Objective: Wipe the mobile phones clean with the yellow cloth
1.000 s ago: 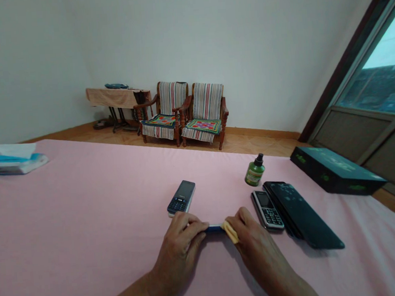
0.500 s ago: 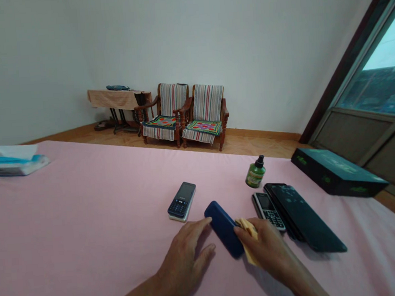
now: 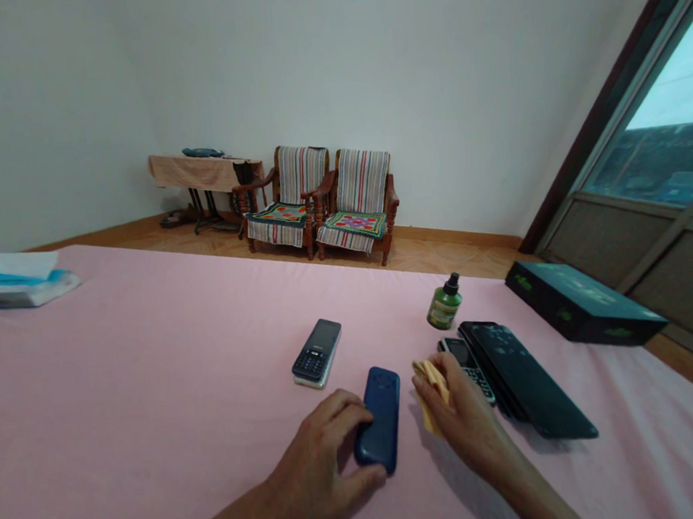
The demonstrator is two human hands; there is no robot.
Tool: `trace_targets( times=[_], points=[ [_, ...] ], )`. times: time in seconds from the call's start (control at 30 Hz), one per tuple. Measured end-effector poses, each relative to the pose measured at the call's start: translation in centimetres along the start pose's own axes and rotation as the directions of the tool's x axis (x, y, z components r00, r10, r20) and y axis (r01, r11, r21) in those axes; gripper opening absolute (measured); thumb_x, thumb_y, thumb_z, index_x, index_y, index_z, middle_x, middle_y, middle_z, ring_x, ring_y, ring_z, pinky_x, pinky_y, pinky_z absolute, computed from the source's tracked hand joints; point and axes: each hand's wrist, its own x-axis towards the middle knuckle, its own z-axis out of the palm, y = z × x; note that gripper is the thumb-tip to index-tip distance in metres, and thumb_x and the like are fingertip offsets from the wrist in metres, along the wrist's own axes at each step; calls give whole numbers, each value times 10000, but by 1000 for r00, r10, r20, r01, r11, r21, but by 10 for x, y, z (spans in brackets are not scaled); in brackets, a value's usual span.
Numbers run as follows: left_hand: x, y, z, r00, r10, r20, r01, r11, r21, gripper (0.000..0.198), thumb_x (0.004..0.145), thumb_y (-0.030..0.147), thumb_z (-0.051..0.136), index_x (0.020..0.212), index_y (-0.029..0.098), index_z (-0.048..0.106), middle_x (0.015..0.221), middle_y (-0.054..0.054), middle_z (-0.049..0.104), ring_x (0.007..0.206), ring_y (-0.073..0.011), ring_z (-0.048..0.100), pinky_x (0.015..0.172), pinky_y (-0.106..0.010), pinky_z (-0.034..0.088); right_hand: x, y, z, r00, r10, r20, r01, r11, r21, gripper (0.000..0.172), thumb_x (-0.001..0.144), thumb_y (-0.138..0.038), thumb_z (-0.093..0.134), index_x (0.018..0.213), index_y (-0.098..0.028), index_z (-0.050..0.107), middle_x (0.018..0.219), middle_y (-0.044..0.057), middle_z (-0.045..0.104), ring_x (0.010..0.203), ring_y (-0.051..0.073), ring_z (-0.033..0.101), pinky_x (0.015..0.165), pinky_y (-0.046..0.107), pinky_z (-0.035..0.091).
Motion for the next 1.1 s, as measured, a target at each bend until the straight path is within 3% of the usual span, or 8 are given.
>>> trace_targets(
  times=[0.17, 0.3, 0.6, 0.9, 1.1],
  points=[
    [-6, 5, 5, 999, 15, 44, -15, 1000, -4, 449, 717, 1, 684, 1114, 197, 609, 1095, -77, 577, 1008, -221, 576, 901, -320, 487, 12, -7, 10, 996, -67, 63, 73, 992, -99, 173, 897, -255, 390, 749, -218, 471, 644, -10, 541, 593, 171, 547, 542, 265, 379],
    [-7, 0, 10, 998, -10, 65, 9, 1000, 18, 410, 732, 18, 729, 1085, 195, 620, 1059, -66, 583, 966, -220, 583, 862, -320, 499, 24, -1, 24, 986, -140, 92, 150, 982, -116, 149, 834, -118, 418, 745, -195, 509, 717, 18, 558, 677, 178, 538, 618, 280, 389],
    [-5, -1, 11, 997, -39, 72, 36, 998, 48, 412, 714, 55, 799, 1072, 185, 642, 1039, -60, 600, 939, -223, 599, 834, -317, 515, 19, 13, 27, 928, -321, 191, 329, 944, -9, 213, 859, -75, 464, 766, -180, 624, 820, 32, 556, 759, 163, 548, 673, 267, 434],
    [-7, -3, 13, 996, -39, 75, 37, 999, 36, 424, 702, 28, 806, 1056, 195, 642, 1037, -37, 603, 948, -208, 596, 847, -294, 505, -15, 1, 22, 915, -293, 278, 314, 949, -30, 265, 883, -19, 431, 898, -193, 631, 922, 51, 541, 848, 184, 537, 748, 290, 437],
    [-6, -3, 12, 996, -35, 82, 30, 997, 68, 426, 698, 41, 818, 1058, 184, 642, 1058, -53, 600, 958, -217, 595, 854, -303, 505, 12, -1, 30, 916, -313, 250, 355, 924, -145, 254, 873, -18, 482, 881, -170, 686, 893, 67, 562, 867, 204, 510, 764, 305, 429]
  ],
)
